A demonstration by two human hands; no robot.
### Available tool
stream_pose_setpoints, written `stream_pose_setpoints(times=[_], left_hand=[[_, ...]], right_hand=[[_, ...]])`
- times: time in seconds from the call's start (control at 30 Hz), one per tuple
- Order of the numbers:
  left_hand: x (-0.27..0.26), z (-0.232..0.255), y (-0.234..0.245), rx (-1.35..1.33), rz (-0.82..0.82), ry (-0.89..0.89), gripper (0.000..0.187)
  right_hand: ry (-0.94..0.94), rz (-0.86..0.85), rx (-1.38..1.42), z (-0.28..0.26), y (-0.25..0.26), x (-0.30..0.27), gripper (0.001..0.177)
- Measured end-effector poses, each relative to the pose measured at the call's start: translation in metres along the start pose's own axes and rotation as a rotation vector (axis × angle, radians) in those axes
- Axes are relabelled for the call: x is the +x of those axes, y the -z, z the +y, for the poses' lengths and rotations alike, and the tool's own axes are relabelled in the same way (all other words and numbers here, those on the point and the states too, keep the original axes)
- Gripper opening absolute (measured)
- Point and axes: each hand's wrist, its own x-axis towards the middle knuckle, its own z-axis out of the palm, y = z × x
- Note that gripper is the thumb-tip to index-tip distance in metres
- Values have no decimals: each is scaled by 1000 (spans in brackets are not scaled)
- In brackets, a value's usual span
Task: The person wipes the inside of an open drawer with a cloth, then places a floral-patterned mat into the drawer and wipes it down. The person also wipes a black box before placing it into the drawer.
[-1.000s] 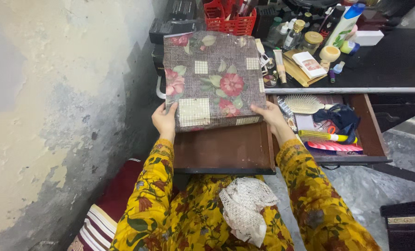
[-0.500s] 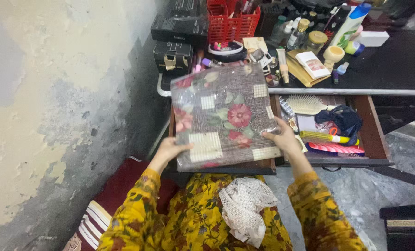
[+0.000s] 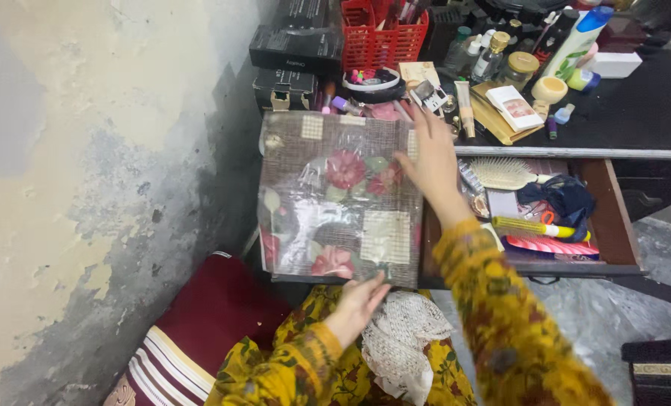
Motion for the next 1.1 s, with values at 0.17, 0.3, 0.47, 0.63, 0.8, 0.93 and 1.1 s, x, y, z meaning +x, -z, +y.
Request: stream_pose_setpoints(times=[0.17,0.3,0.47,0.63,0.8,0.93,1.1], left_hand=[[-23,-21,-16,-44,51,137,39],[-29,-40,-1,18,-27,153,41],[-47,-33,22,421,-507,282,38],[-55,36,36,1091,-660,82,40],[-48,124,74,929,-241,-422,32],[-23,157,89,767,-104,-640,28],[0,154,83,1104,199,-817,40]], right_hand=[[-386,-24,289,28,-39,-95,89],[-649,-93,700,47,-50,-143,88],[-906,-240,869,53,-46,-144,79],[-1121,-419,1030,51,-38,-139,76],[-1085,-272,1106,58,-63,-135,65],[-933,-86,1127,59,-89,-132,66],[-812,-175,733,57,-97,-131,82]])
